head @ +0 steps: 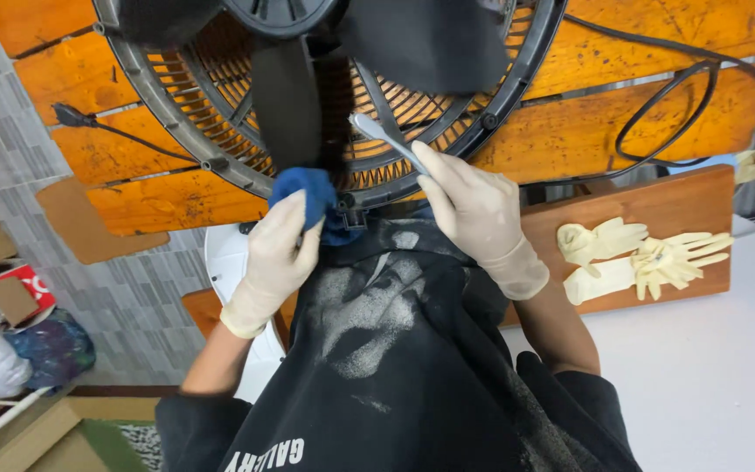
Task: Cleaning the rim of an industrial fan using a toothbrush and a cloth
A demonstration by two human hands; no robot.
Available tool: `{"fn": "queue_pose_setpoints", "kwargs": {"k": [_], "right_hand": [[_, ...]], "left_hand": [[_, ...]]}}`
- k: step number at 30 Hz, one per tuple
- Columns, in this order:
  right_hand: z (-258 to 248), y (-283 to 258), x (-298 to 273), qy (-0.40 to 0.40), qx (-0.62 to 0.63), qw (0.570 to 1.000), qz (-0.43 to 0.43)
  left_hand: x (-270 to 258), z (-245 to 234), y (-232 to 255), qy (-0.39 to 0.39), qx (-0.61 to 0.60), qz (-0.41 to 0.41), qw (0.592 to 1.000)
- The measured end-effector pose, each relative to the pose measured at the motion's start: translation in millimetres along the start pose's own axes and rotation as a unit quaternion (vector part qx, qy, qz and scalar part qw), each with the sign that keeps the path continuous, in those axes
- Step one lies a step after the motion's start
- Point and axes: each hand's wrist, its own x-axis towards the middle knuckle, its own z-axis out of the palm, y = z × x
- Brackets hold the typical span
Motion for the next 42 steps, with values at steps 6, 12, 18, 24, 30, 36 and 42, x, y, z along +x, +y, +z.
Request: {"fn": "queue_pose_setpoints", "kwargs": {"k": [6,12,18,24,30,36,42], "right_hand": [[0.5,2.0,-0.9,-0.025,-0.041,0.999,0.012],[0.7,-1.2,-2.2,-0.024,-0.034,0.998,0.038],[-2.6,1.1,-1.4,-0.042,-0.067,0.996,0.031],[-39.1,-20.4,26.7,-0.071,0.048,0.994,0.065],[-81.2,-28.1,38.2,-0.199,0.203,0.953,0.108],[-108.3,-51.5,53.2,-0.243,0.226,0.933,0.143],[-71.7,-35.0,23.0,-0.26,-0.198,0.934,-0.143]], "left_hand": [[4.9,13.5,20.7,-0.034,0.012,-0.04,0.999],[31.9,11.6,3.2,-0.124,-0.036,0.007,0.992],[59.5,5.1,-6.6,-0.21,-0.153,-0.02,0.965],[19.6,-13.3,1.6,-0.023,-0.111,-0.153,0.982],[6.1,7.8,4.5,0.015,-0.148,-0.151,0.977],[18.4,7.0,11.0,-0.002,-0.071,-0.096,0.993],[9.1,12.8,2.0,0.03,-0.061,-0.088,0.994]]}}
